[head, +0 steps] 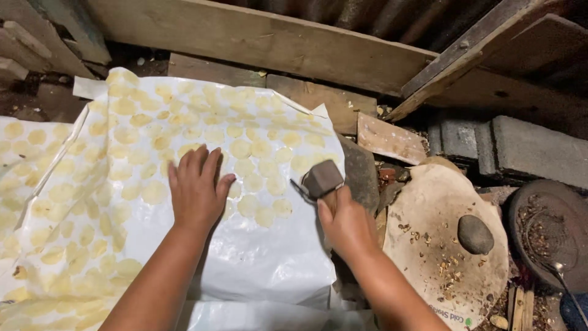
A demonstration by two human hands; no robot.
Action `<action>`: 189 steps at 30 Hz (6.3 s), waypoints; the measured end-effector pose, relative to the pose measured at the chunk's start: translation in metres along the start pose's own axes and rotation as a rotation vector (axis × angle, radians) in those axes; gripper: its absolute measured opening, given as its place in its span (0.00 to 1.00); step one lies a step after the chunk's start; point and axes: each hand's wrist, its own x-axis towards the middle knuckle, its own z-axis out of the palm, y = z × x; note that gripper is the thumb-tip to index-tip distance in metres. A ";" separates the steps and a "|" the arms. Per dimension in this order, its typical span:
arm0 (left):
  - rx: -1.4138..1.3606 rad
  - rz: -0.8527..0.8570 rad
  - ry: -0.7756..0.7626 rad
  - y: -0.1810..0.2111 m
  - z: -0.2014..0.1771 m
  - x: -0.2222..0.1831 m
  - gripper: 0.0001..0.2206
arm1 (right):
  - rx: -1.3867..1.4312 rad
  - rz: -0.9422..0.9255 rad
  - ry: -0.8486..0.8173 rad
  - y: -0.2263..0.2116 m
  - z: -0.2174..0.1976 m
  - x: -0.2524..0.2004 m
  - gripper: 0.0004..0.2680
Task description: Cracking nuts using a wooden mallet on a stone surface and sorting the kernels into containers.
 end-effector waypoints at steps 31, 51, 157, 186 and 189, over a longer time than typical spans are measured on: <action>-0.020 0.784 -0.234 0.219 -0.044 0.016 0.40 | -0.580 0.367 0.053 0.394 -0.153 -0.219 0.14; -0.090 0.585 -0.376 0.372 0.187 -0.132 0.41 | 0.943 0.878 0.211 0.535 -0.101 -0.252 0.12; -0.222 0.610 -0.273 0.372 0.175 -0.140 0.38 | 0.062 0.732 0.398 0.495 -0.151 -0.237 0.18; -0.239 0.639 -0.268 0.376 0.167 -0.140 0.37 | 1.079 0.836 0.270 0.444 -0.158 -0.219 0.17; -0.220 0.657 -0.276 0.377 0.168 -0.139 0.38 | 0.432 0.839 0.255 0.417 -0.169 -0.239 0.20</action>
